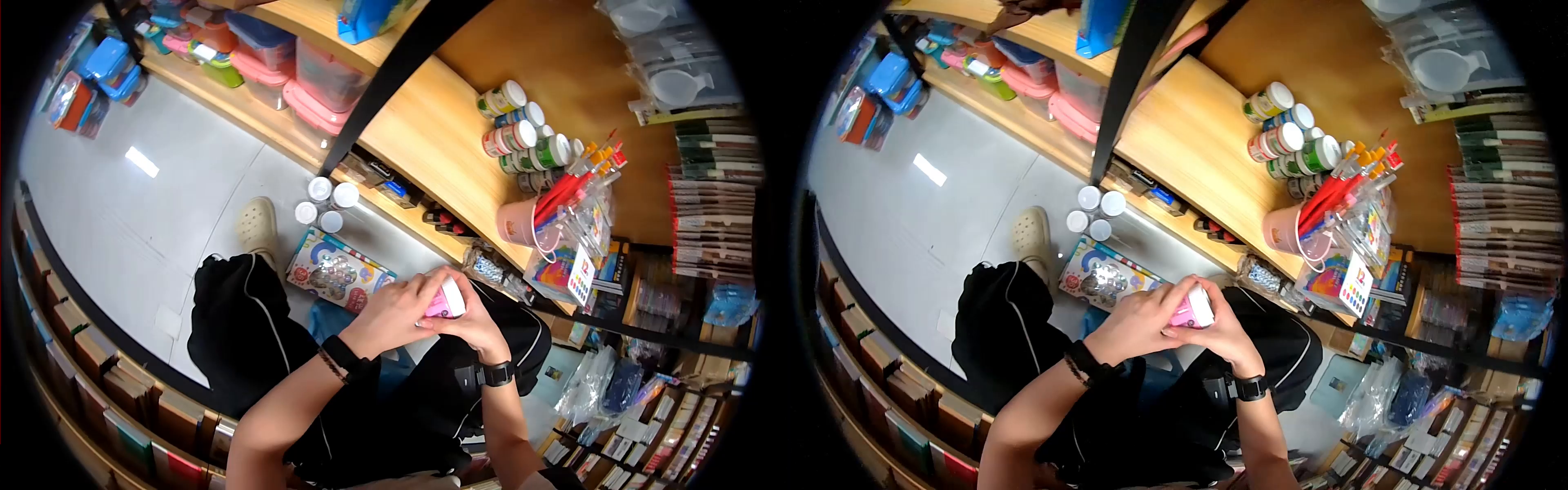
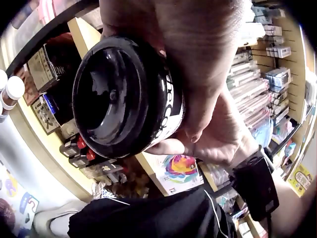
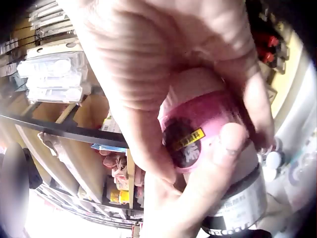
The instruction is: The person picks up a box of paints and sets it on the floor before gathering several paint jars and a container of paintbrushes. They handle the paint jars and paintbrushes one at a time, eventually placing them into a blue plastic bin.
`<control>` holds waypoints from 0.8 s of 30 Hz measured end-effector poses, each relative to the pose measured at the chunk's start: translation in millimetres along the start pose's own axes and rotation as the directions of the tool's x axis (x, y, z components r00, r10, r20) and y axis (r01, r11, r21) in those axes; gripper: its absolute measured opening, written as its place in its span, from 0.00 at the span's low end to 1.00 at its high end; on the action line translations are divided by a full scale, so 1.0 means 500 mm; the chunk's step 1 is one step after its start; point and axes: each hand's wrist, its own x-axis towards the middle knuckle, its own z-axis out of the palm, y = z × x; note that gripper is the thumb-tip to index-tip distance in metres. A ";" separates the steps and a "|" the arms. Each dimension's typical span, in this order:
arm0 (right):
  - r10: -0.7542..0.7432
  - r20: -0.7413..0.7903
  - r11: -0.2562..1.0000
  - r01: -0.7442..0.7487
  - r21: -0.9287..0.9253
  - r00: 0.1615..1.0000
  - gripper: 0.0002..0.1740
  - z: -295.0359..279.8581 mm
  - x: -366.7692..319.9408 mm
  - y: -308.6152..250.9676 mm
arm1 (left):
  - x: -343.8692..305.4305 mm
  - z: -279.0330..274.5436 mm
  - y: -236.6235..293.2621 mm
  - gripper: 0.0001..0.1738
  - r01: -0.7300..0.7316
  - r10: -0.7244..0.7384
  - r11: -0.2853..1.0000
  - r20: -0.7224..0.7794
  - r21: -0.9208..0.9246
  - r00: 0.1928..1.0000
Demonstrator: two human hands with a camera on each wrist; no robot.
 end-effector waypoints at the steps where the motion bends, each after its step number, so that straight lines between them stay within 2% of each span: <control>1: -0.003 -0.005 1.000 0.003 -0.007 1.000 0.45 -0.002 -0.005 0.012 | -0.003 0.009 -0.002 0.46 -0.025 0.025 1.000 -0.008 0.014 1.000; 2: 0.010 -0.028 1.000 -0.010 0.009 1.000 0.46 -0.005 -0.010 0.027 | -0.006 0.019 -0.005 0.46 -0.050 0.050 0.999 -0.024 0.020 0.998; 5: -0.087 -0.085 0.996 0.085 -0.026 0.993 0.46 0.000 -0.024 0.054 | -0.011 0.042 -0.008 0.48 -0.115 0.116 0.993 -0.055 0.034 0.992; 9: -0.091 -0.124 0.993 0.100 0.067 0.988 0.46 0.001 -0.034 0.086 | -0.014 0.042 -0.009 0.52 -0.194 0.197 0.977 -0.028 0.087 0.980; 13: -0.077 -0.117 0.997 0.079 0.014 0.990 0.46 0.006 -0.038 0.077 | -0.022 0.056 -0.007 0.52 -0.170 0.173 0.979 -0.018 0.111 0.985; 15: -0.073 -0.111 0.996 0.079 0.050 0.991 0.45 0.007 -0.033 0.080 | -0.023 0.052 -0.008 0.53 -0.154 0.155 0.981 0.007 0.118 0.988; 18: -0.069 -0.108 0.986 0.084 0.142 0.992 0.44 0.007 -0.005 0.095 | -0.016 0.045 -0.017 0.54 -0.057 0.040 0.986 0.107 0.158 0.993; 22: -0.076 -0.116 0.979 0.097 0.181 0.990 0.42 0.009 0.072 0.114 | -0.008 0.026 -0.024 0.56 0.147 -0.164 0.961 0.055 0.236 0.985; 24: -0.090 -0.160 0.992 0.104 0.078 0.983 0.41 0.001 0.129 0.130 | -0.002 0.010 -0.020 0.55 0.201 -0.192 0.928 -0.059 0.314 0.980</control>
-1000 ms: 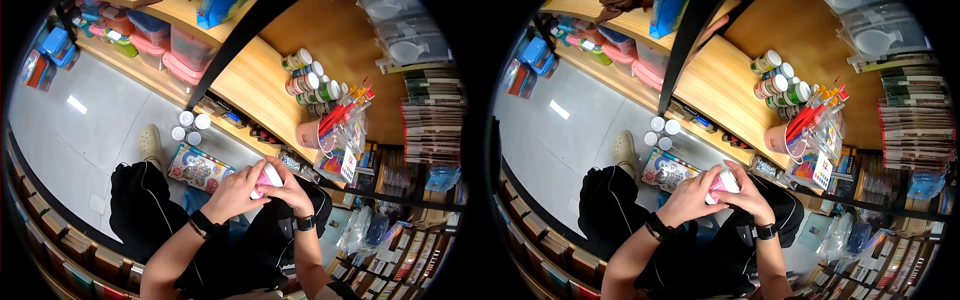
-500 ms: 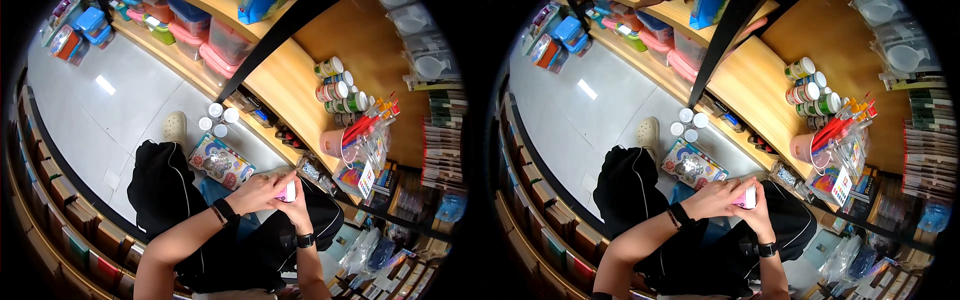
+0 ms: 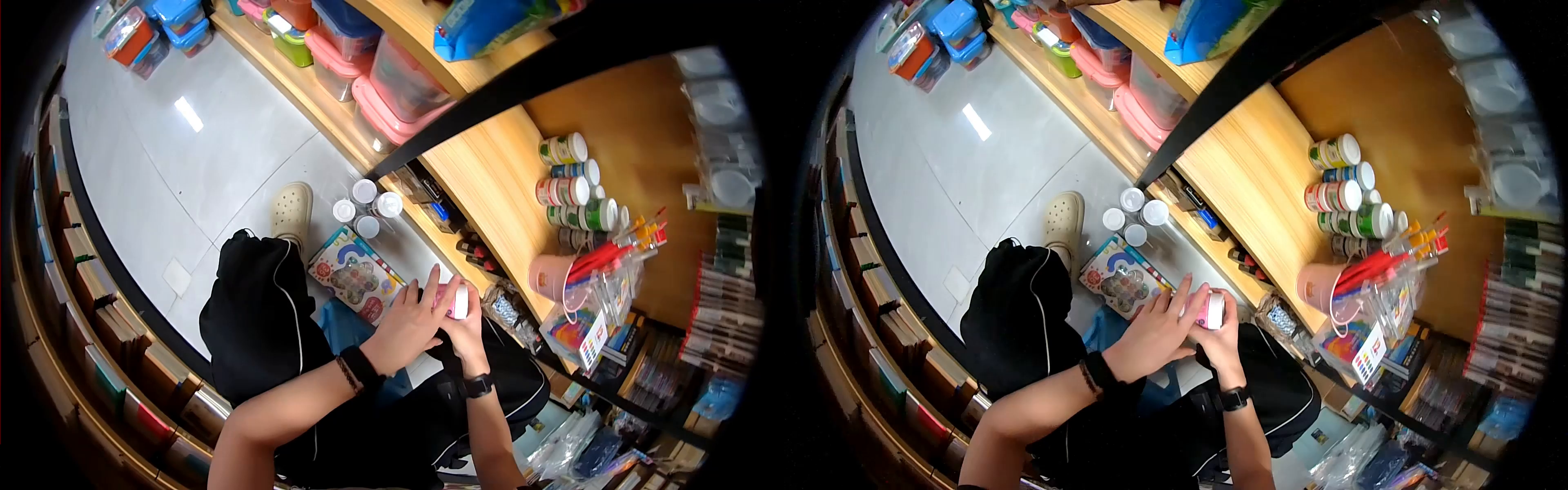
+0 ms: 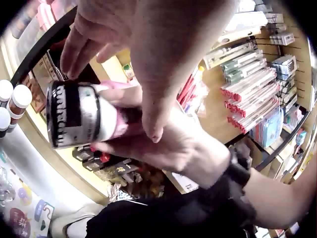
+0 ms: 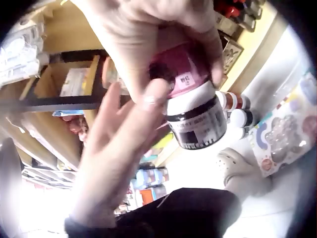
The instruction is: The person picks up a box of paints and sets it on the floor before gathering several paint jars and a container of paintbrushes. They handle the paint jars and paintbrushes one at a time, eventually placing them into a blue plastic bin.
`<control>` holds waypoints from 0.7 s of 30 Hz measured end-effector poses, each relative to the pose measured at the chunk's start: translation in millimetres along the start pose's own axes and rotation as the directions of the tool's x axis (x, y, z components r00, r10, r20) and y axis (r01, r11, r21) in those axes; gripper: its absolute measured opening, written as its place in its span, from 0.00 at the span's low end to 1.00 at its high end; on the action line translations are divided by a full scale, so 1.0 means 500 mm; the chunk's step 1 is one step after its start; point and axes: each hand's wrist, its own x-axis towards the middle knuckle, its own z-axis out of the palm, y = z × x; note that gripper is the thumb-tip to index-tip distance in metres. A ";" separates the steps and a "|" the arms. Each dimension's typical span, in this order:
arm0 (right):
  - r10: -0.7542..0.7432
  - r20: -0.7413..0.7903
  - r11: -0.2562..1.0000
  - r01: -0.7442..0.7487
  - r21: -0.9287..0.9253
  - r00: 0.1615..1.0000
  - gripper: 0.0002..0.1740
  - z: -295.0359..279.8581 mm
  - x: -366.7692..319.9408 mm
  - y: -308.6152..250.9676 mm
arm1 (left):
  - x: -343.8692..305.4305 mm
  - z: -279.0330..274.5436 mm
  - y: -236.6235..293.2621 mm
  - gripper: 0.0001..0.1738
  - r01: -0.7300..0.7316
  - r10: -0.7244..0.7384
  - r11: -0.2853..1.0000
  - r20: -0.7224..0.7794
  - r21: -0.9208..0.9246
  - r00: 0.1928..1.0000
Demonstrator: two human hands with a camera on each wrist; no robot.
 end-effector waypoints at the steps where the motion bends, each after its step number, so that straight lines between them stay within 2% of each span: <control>1: -0.013 -0.021 0.999 0.012 -0.049 1.000 0.41 0.000 0.032 0.014 | 0.003 -0.008 0.000 0.55 0.029 -0.027 0.999 -0.050 0.043 0.998; 3: -0.098 -0.006 0.985 0.096 -0.143 0.995 0.38 -0.016 0.108 0.077 | 0.005 -0.015 0.001 0.51 0.023 -0.019 0.997 -0.065 0.070 0.998; 5: -0.076 -0.072 0.924 0.043 -0.381 0.995 0.39 -0.006 0.184 0.116 | 0.004 -0.021 0.000 0.46 -0.003 0.003 1.000 -0.030 0.009 1.000; 6: -0.101 -0.092 0.913 0.056 -0.403 0.991 0.42 0.008 0.218 0.133 | 0.000 -0.017 -0.003 0.41 -0.009 0.009 1.000 -0.018 -0.025 1.000; 7: -0.113 -0.094 0.902 0.063 -0.426 0.989 0.41 0.018 0.245 0.149 | -0.004 -0.015 -0.004 0.33 -0.023 0.022 0.997 0.020 0.068 1.000; 9: -0.189 -0.164 0.883 0.095 -0.459 0.968 0.41 0.002 0.324 0.289 | -0.010 -0.022 -0.011 0.27 -0.019 0.010 0.998 0.137 0.065 0.991; 10: -0.211 -0.213 0.866 0.081 -0.494 0.954 0.39 0.015 0.341 0.317 | -0.008 -0.035 -0.011 0.25 -0.012 -0.004 0.996 0.166 0.091 0.986; 13: -0.198 -0.456 0.926 0.013 -0.377 0.868 0.41 0.054 0.394 0.399 | 0.006 -0.056 -0.022 0.22 -0.019 -0.003 0.993 0.180 0.116 0.984; 14: -0.173 -0.542 0.914 -0.071 -0.399 0.822 0.42 0.067 0.405 0.413 | 0.010 -0.061 -0.023 0.22 -0.018 -0.002 0.995 0.195 0.100 0.981; 16: -0.181 -0.621 0.900 -0.126 -0.417 0.763 0.43 0.081 0.413 0.436 | 0.014 -0.068 -0.022 0.20 -0.007 -0.008 0.998 0.234 0.064 0.972; 18: -0.111 -0.684 0.851 -0.287 -0.440 0.722 0.46 0.121 0.408 0.379 | 0.013 -0.060 -0.025 0.15 -0.043 0.032 0.996 0.127 0.079 0.991; 20: -0.165 -0.657 0.817 -0.271 -0.509 0.736 0.47 0.134 0.410 0.359 | 0.026 -0.095 -0.027 0.13 -0.029 0.024 0.992 0.044 0.123 0.999; 21: -0.192 -0.638 0.799 -0.258 -0.542 0.745 0.48 0.139 0.415 0.356 | 0.032 -0.107 -0.023 0.14 -0.025 0.016 0.992 0.076 0.121 0.997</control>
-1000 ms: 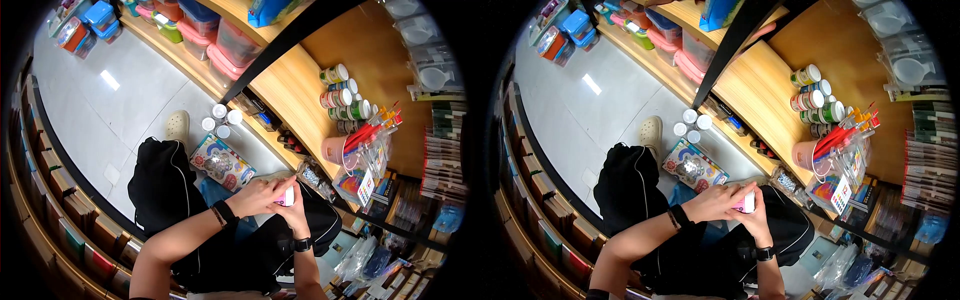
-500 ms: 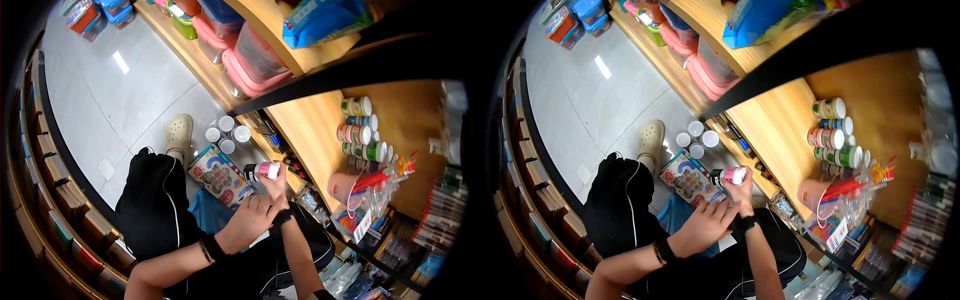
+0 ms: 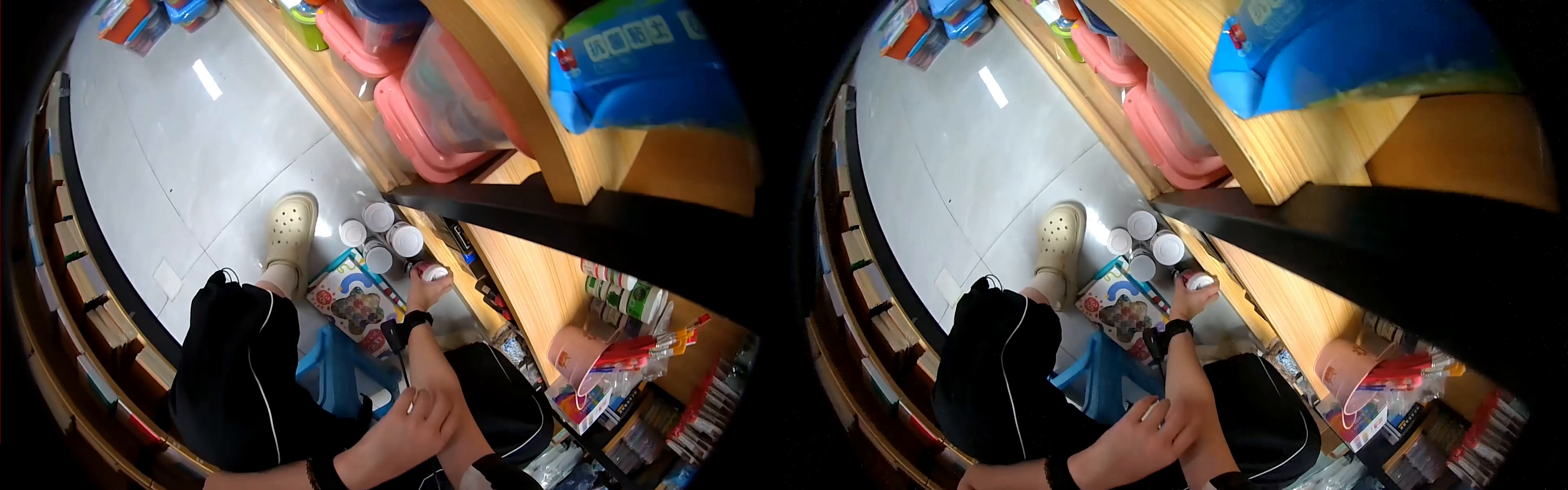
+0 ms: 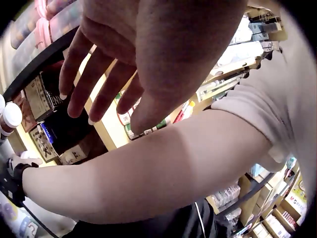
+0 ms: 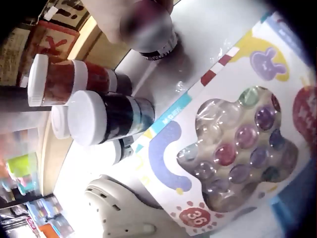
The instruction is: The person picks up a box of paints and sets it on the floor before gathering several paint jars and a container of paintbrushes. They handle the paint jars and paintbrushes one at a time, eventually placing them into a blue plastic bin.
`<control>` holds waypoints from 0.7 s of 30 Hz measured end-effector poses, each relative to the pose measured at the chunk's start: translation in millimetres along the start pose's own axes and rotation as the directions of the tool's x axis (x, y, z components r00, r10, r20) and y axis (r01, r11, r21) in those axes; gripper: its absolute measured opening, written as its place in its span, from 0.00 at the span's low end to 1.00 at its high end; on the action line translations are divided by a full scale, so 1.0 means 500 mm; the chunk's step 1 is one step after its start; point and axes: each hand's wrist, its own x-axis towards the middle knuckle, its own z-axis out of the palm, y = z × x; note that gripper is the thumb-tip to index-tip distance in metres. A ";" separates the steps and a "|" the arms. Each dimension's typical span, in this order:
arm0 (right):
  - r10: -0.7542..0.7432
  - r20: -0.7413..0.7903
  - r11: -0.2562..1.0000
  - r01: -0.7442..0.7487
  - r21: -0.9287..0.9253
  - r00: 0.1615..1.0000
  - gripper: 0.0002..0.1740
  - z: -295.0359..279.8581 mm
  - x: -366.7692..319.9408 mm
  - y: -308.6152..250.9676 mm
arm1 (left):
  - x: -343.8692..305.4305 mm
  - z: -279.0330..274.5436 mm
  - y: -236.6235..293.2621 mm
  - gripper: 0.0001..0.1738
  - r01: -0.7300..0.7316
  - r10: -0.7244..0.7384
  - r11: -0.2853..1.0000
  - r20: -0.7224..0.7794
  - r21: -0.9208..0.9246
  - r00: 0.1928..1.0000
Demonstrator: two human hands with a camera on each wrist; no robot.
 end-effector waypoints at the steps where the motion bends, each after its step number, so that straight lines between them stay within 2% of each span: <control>1: 0.006 0.036 1.000 -0.005 -0.011 0.999 0.48 -0.001 -0.003 -0.002 | 0.003 -0.007 0.005 0.16 0.007 -0.007 1.000 0.036 -0.005 0.999; 2: -0.025 0.021 0.999 0.026 -0.024 0.999 0.47 0.005 -0.011 0.007 | 0.004 -0.013 0.009 0.17 0.015 -0.014 1.000 0.075 -0.013 0.997; 3: -0.055 0.006 0.998 0.055 -0.038 0.998 0.46 0.016 -0.018 0.027 | 0.009 -0.021 0.001 0.15 0.008 -0.006 0.999 -0.038 0.033 0.999; 6: -0.191 -0.042 0.981 0.190 -0.038 0.981 0.44 0.053 -0.004 0.116 | 0.007 -0.018 0.005 0.15 0.007 -0.005 1.000 0.095 -0.025 0.995; 7: -0.245 -0.059 0.969 0.244 -0.030 0.968 0.43 0.056 0.008 0.138 | 0.004 -0.009 0.005 0.15 -0.003 0.005 0.999 0.079 -0.036 0.997; 8: 0.026 0.059 0.967 -0.040 0.251 0.998 0.42 0.036 0.017 0.125 | 0.001 0.009 0.004 0.15 -0.012 0.015 0.999 0.061 -0.047 0.998; 9: 0.252 0.242 0.816 -0.340 0.467 0.937 0.41 0.007 0.027 0.097 | -0.002 0.026 0.005 0.14 -0.023 0.025 0.998 0.042 -0.058 0.999; 10: 0.396 0.458 0.541 -0.605 0.584 0.796 0.40 -0.013 0.037 0.082 | -0.005 0.040 0.007 0.15 -0.031 0.033 0.997 0.029 -0.067 0.999; 11: 0.360 0.535 0.510 -0.642 0.573 0.764 0.36 -0.019 0.043 0.098 | -0.007 0.053 0.009 0.15 -0.039 0.040 0.996 0.017 -0.074 0.999; 14: 0.215 0.751 0.375 -0.763 0.526 0.624 0.33 -0.037 0.061 0.142 | -0.008 0.063 0.010 0.16 -0.049 0.050 0.996 0.013 -0.070 0.999; 15: 0.214 0.758 0.370 -0.770 0.520 0.616 0.30 -0.047 0.059 0.141 | -0.008 0.064 0.011 0.16 -0.049 0.050 0.997 0.020 -0.066 0.999; 19: 0.148 0.649 0.495 -0.624 0.605 0.746 0.27 -0.051 0.023 0.110 | -0.003 0.061 0.015 0.16 -0.062 0.064 0.996 0.036 -0.061 0.997; 21: 0.137 0.663 0.506 -0.627 0.592 0.736 0.30 -0.046 0.009 0.107 | -0.001 0.048 0.016 0.15 -0.045 0.046 0.998 0.029 -0.040 0.999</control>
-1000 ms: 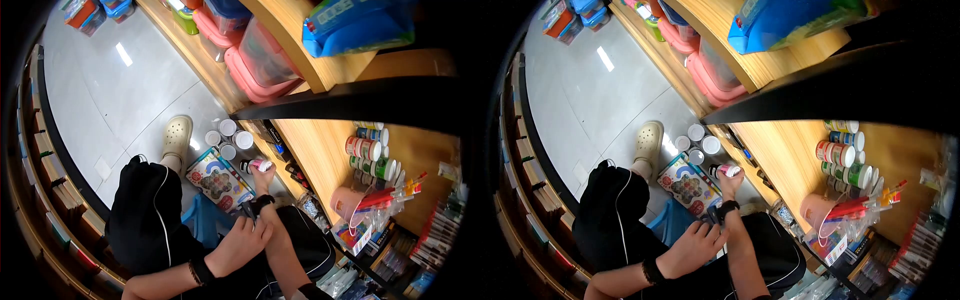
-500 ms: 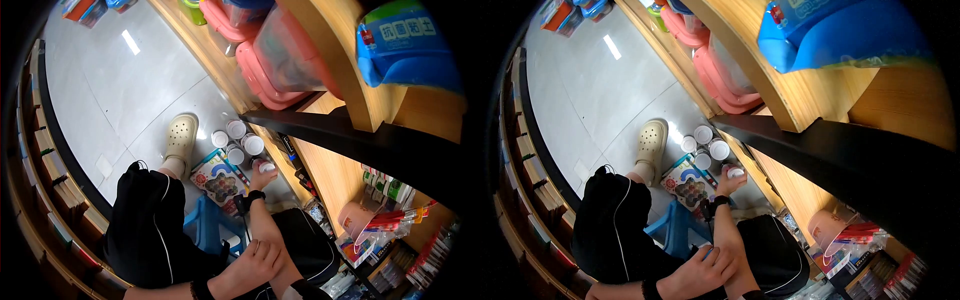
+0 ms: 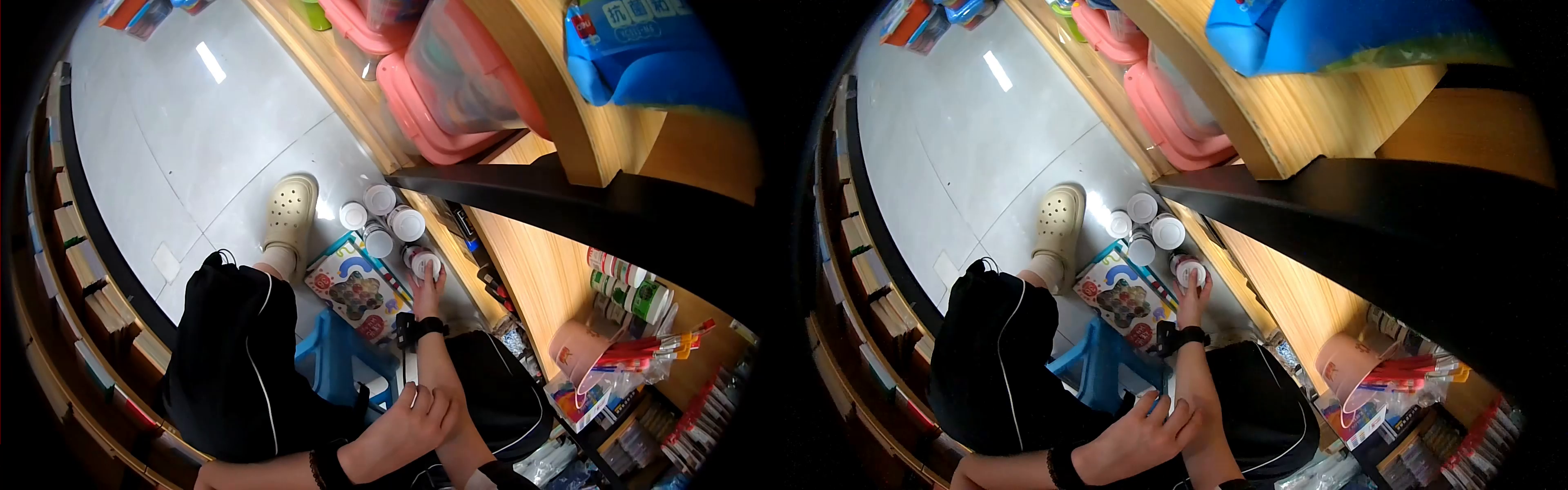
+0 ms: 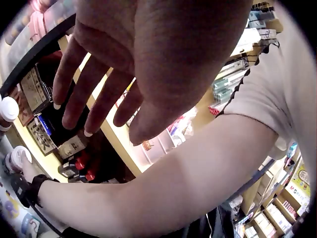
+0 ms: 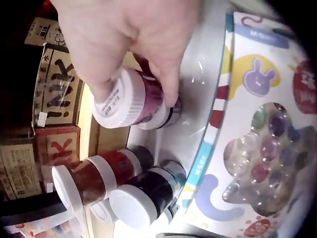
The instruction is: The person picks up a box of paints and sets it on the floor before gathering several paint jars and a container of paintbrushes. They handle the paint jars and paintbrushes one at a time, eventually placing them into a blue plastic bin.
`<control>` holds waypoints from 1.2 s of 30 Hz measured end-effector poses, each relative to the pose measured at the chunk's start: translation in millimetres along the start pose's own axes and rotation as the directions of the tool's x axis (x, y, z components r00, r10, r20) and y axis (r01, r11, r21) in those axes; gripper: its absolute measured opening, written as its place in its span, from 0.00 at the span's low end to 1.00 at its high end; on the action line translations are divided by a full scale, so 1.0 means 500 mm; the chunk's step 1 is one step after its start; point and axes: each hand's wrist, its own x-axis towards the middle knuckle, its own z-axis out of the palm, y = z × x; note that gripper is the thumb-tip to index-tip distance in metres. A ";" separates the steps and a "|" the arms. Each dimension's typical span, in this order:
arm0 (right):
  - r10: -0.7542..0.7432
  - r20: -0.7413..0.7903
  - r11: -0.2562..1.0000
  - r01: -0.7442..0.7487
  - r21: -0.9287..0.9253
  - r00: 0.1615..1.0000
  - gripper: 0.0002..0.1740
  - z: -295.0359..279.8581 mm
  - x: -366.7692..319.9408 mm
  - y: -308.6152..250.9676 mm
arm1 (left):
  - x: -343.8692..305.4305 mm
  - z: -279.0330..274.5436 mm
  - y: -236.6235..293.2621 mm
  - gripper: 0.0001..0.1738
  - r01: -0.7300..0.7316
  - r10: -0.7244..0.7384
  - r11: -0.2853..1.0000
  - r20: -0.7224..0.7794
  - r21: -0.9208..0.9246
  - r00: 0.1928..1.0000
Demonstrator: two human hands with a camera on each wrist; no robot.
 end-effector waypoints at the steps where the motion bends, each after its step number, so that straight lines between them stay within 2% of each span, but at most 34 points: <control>1: 0.005 0.010 1.000 -0.005 -0.007 1.000 0.32 0.003 -0.003 0.002 | 0.002 -0.003 0.000 0.15 0.000 -0.001 1.000 0.018 0.011 1.000; 2: 0.087 0.000 0.995 -0.087 0.051 0.996 0.33 0.005 -0.005 0.003 | 0.003 -0.006 0.000 0.15 0.001 -0.002 1.000 0.036 0.023 0.999; 5: 0.155 0.040 0.961 -0.161 0.226 0.987 0.31 0.012 -0.003 0.010 | 0.005 0.009 -0.002 0.14 -0.009 0.009 1.000 0.045 -0.003 0.999; 8: 0.066 0.134 0.973 -0.094 0.212 0.989 0.28 0.021 0.008 0.015 | 0.003 0.003 0.001 0.14 0.010 -0.010 1.000 0.052 0.013 0.999; 12: 0.019 0.095 0.966 -0.043 0.255 0.995 0.26 0.048 0.027 0.011 | 0.000 -0.001 0.001 0.15 0.023 -0.024 0.999 0.018 0.026 1.000; 15: 0.118 0.106 0.963 -0.139 0.229 0.987 0.33 0.060 0.026 -0.011 | 0.001 0.013 0.005 0.16 -0.035 0.032 0.999 0.150 0.012 0.988; 16: 0.197 0.059 0.970 -0.204 0.131 0.979 0.28 0.058 0.019 -0.026 | 0.000 0.016 0.008 0.15 -0.032 0.029 0.999 0.150 0.017 0.988; 17: 0.178 -0.092 0.984 -0.179 -0.005 0.980 0.28 0.058 0.007 -0.037 | 0.000 0.018 0.009 0.14 -0.030 0.026 0.999 0.149 0.021 0.988; 19: 0.065 -0.369 0.944 -0.177 -0.279 0.927 0.28 0.060 -0.023 -0.060 | -0.004 0.025 0.010 0.13 -0.020 0.015 0.999 0.120 0.039 0.993; 20: -0.147 -0.310 0.932 0.026 -0.362 0.939 0.26 0.059 -0.047 -0.068 | -0.006 0.031 0.010 0.12 -0.012 0.007 0.999 0.092 0.051 0.996; 21: -0.302 -0.193 0.848 0.171 -0.501 0.934 0.26 0.065 -0.059 -0.077 | -0.009 0.034 0.012 0.12 -0.002 -0.002 0.998 0.065 0.063 0.998; 23: -0.535 0.099 0.576 0.448 -0.683 0.839 0.26 0.095 -0.096 -0.104 | -0.014 0.031 0.012 0.10 0.007 -0.010 0.999 0.053 0.053 0.999; 24: -0.597 0.250 0.354 0.530 -0.771 0.762 0.27 0.137 -0.114 -0.130 | -0.015 0.026 0.009 0.09 0.010 -0.012 0.999 0.033 0.042 0.999; 27: -0.595 0.524 0.012 0.658 -0.753 0.610 0.32 0.220 -0.090 -0.155 | -0.024 0.025 0.009 0.08 0.035 -0.036 0.999 -0.055 -0.014 0.998; 30: -0.415 0.589 -0.001 0.647 -0.762 0.693 0.35 0.223 -0.043 -0.123 | -0.032 0.013 0.003 0.10 0.057 -0.062 0.997 -0.089 -0.059 0.994; 33: -0.411 0.632 0.008 0.696 -0.718 0.657 0.36 0.203 -0.022 -0.128 | -0.041 0.005 0.003 0.12 0.066 -0.074 0.996 -0.133 -0.063 0.988; 34: -0.416 0.666 -0.062 0.711 -0.700 0.619 0.35 0.201 -0.024 -0.133 | -0.043 -0.001 0.003 0.13 0.063 -0.073 0.995 -0.149 -0.072 0.986; 36: -0.378 0.694 -0.049 0.736 -0.676 0.613 0.34 0.208 -0.021 -0.145 | -0.049 -0.004 -0.001 0.16 0.037 -0.051 0.997 -0.195 -0.074 0.980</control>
